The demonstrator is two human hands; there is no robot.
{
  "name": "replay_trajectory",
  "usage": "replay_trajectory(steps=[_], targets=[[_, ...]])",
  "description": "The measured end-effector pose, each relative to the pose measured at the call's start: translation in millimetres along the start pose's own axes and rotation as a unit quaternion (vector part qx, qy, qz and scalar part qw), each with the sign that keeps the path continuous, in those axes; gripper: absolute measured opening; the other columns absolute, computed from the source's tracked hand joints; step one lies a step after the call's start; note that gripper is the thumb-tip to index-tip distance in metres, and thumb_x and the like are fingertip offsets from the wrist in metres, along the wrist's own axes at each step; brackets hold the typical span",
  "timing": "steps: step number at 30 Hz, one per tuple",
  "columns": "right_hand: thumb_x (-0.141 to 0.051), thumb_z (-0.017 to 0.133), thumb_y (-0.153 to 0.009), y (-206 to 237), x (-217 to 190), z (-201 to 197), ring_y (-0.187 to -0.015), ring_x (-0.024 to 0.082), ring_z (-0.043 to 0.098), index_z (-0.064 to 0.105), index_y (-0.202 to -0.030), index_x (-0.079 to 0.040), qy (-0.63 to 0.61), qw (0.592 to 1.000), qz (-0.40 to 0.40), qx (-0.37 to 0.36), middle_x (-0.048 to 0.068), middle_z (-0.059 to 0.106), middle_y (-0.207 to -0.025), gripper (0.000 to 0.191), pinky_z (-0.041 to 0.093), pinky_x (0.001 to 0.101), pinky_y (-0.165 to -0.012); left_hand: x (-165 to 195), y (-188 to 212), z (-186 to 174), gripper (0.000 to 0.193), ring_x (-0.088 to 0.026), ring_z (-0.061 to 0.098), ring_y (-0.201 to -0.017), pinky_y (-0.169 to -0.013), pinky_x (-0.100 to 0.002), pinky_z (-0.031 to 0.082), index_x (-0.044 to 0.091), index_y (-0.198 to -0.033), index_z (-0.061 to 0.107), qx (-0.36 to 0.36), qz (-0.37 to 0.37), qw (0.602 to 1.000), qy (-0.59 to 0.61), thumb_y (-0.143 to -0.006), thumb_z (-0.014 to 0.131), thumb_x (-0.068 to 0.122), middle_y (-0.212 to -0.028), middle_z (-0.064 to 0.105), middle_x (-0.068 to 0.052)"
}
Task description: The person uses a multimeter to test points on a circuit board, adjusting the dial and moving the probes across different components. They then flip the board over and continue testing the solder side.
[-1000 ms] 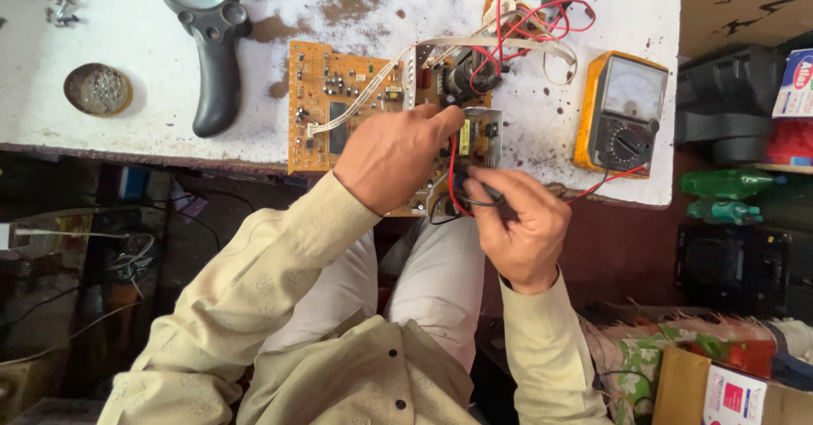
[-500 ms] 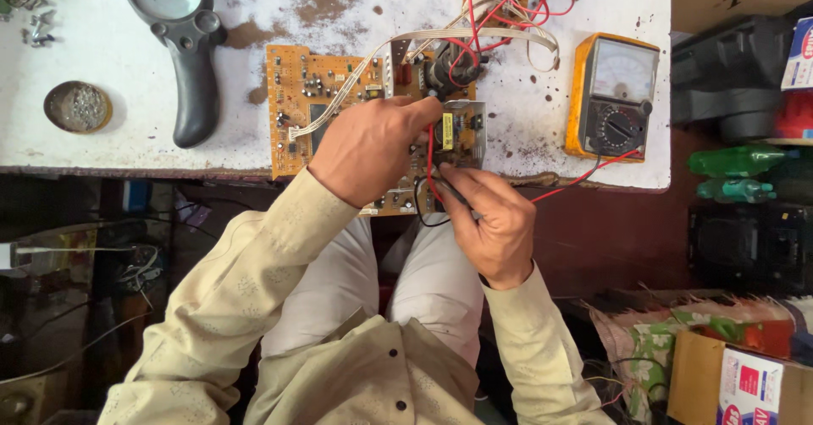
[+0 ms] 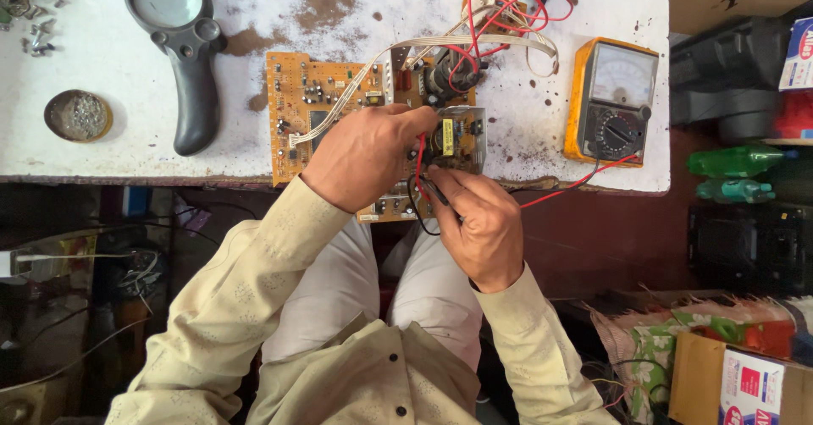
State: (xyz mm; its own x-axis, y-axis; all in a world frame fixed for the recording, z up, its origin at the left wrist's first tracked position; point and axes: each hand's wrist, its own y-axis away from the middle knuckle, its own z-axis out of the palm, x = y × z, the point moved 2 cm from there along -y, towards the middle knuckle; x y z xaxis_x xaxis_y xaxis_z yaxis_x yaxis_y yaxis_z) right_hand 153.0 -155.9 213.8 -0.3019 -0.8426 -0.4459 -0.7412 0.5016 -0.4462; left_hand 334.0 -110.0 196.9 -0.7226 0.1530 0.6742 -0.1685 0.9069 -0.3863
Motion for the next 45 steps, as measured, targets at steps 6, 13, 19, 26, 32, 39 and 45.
replay_trajectory(steps=[6,13,19,26,32,39,45], targets=[[0.002,0.077,-0.083,-4.1,-4.9,0.5,-0.090,0.031,0.070,0.073,-0.116,-0.002,0.016,0.999,-0.005,-0.027,0.013,0.074,-0.107,0.033,0.056,0.0395,-0.079,-0.8,-0.2,-0.2,0.022,-0.042,0.067,-0.078,-0.065,-0.051,0.051,0.006,-0.100,0.060,-0.011,-0.013,1.000,-0.005,-0.079,0.068,0.003,-0.084,0.067,-0.017],[-0.004,0.076,-0.083,-3.3,-6.6,-1.3,-0.091,0.032,0.067,0.071,-0.118,-0.001,0.018,0.998,-0.002,-0.054,0.013,0.072,-0.107,0.035,0.055,0.0413,-0.079,2.8,-3.5,-6.0,0.023,-0.043,0.067,-0.078,-0.065,-0.052,0.051,0.005,-0.100,0.060,-0.045,-0.032,0.998,0.014,-0.079,0.069,0.006,-0.082,0.067,-0.018],[-0.006,0.074,-0.081,1.0,-1.9,-7.1,-0.094,0.031,0.068,0.070,-0.121,-0.003,0.004,0.999,0.014,-0.047,0.009,0.071,-0.108,0.040,0.056,0.0403,-0.081,10.8,-5.8,-5.0,0.018,-0.045,0.066,-0.078,-0.064,-0.052,0.051,0.005,-0.097,0.060,-0.049,-0.043,0.998,0.024,-0.080,0.065,0.003,-0.084,0.067,-0.020],[-0.007,0.074,-0.083,4.2,1.6,-12.5,-0.090,0.028,0.068,0.070,-0.122,-0.004,-0.003,0.998,0.031,-0.062,0.006,0.072,-0.107,0.039,0.055,0.0389,-0.075,12.0,-3.8,1.5,0.019,-0.045,0.066,-0.078,-0.065,-0.052,0.052,0.006,-0.098,0.063,-0.039,-0.052,0.998,0.010,-0.082,0.059,-0.003,-0.085,0.068,-0.022],[-0.010,0.076,-0.084,11.7,5.1,-8.9,-0.093,0.029,0.068,0.071,-0.116,-0.006,-0.004,0.998,0.024,-0.056,0.007,0.073,-0.107,0.033,0.056,0.0397,-0.079,14.9,-3.8,3.0,0.022,-0.044,0.068,-0.080,-0.065,-0.051,0.052,0.005,-0.098,0.062,-0.057,-0.059,0.996,0.026,-0.077,0.069,0.005,-0.085,0.069,-0.020],[-0.005,0.076,-0.081,10.3,3.0,-3.1,-0.098,0.034,0.069,0.071,-0.118,-0.003,-0.004,0.999,0.009,-0.035,0.013,0.073,-0.110,0.037,0.056,0.0425,-0.084,9.7,3.8,2.4,0.016,-0.042,0.068,-0.080,-0.067,-0.051,0.051,0.007,-0.104,0.062,-0.033,-0.042,0.998,0.018,-0.088,0.065,0.006,-0.085,0.068,-0.019],[0.003,0.072,-0.080,12.9,-7.9,-14.3,-0.097,0.033,0.069,0.071,-0.120,-0.001,-0.018,1.000,-0.006,-0.021,0.015,0.073,-0.110,0.040,0.056,0.0413,-0.084,24.6,13.3,-5.5,0.015,-0.042,0.068,-0.085,-0.070,-0.049,0.053,0.005,-0.099,0.059,-0.005,0.036,0.999,0.014,-0.085,0.063,0.003,-0.089,0.067,-0.016]])
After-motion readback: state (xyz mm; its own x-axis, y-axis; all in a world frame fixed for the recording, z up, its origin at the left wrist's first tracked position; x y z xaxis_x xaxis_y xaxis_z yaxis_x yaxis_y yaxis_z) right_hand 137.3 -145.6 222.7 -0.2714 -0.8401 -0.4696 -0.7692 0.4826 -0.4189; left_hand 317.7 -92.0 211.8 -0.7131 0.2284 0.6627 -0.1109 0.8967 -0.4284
